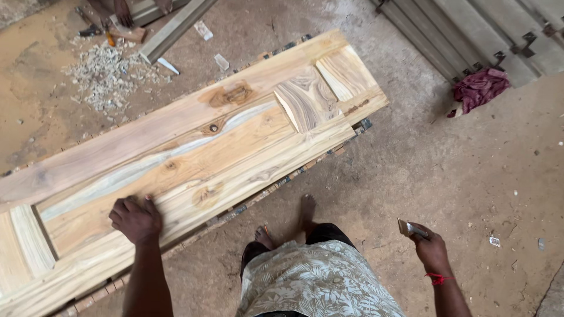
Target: The person sands a large wooden door panel using a sanding block. They systematically rub the surface, focusing on the flat areas and the recessed panels, moving along the length of the door to smooth the wood.
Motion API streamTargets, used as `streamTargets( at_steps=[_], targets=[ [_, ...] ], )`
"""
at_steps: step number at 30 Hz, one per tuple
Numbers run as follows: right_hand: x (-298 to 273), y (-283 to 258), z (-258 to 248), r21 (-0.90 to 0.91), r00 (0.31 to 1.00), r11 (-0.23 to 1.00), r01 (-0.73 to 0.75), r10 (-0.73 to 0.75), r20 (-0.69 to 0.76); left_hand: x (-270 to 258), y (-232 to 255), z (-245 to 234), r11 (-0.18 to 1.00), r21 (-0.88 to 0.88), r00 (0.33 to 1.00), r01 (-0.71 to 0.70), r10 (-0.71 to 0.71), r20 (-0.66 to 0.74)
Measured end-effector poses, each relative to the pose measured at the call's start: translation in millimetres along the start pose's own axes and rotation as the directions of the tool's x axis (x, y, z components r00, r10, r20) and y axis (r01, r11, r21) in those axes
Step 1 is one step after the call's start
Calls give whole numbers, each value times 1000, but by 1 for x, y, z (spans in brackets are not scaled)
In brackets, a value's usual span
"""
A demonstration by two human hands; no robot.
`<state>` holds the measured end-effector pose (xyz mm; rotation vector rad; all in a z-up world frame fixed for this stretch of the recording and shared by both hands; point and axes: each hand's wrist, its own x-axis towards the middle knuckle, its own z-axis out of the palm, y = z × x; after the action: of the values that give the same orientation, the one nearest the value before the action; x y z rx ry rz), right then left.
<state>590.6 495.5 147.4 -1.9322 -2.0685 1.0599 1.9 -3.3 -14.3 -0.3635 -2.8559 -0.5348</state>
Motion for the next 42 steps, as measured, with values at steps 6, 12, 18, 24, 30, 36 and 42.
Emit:
streamTargets(
  at_steps=[6, 12, 18, 24, 30, 36, 42],
  targets=[
    [34, 14, 9, -9, 997, 1000, -26, 27, 67, -10, 18, 12, 995, -103, 996, 10, -19, -84],
    [91, -33, 27, 51, 961, 992, 112, -121, 248, -74, 108, -2, 982, -187, 998, -36, 25, -61],
    [143, -141, 85, 38, 771, 831, 555, -532, 349, -90, 195, -21, 930, -367, 998, -20, 40, 47],
    [186, -250, 156, -44, 335, 344, 938, -867, 370, -52, 259, 22, 911, -410, 998, -41, 59, 30],
    [185, -281, 229, -376, 310, 133, 917, -831, 462, -30, 311, 72, 948, -315, 969, -54, 126, 213],
    [145, -249, 264, -472, 293, 38, 881, -827, 480, -39, 314, 83, 988, -104, 970, -116, 135, 200],
    [127, -251, 227, -270, 199, 42, 962, -785, 587, -32, 317, 78, 989, -90, 970, -120, 136, 203]
  ],
)
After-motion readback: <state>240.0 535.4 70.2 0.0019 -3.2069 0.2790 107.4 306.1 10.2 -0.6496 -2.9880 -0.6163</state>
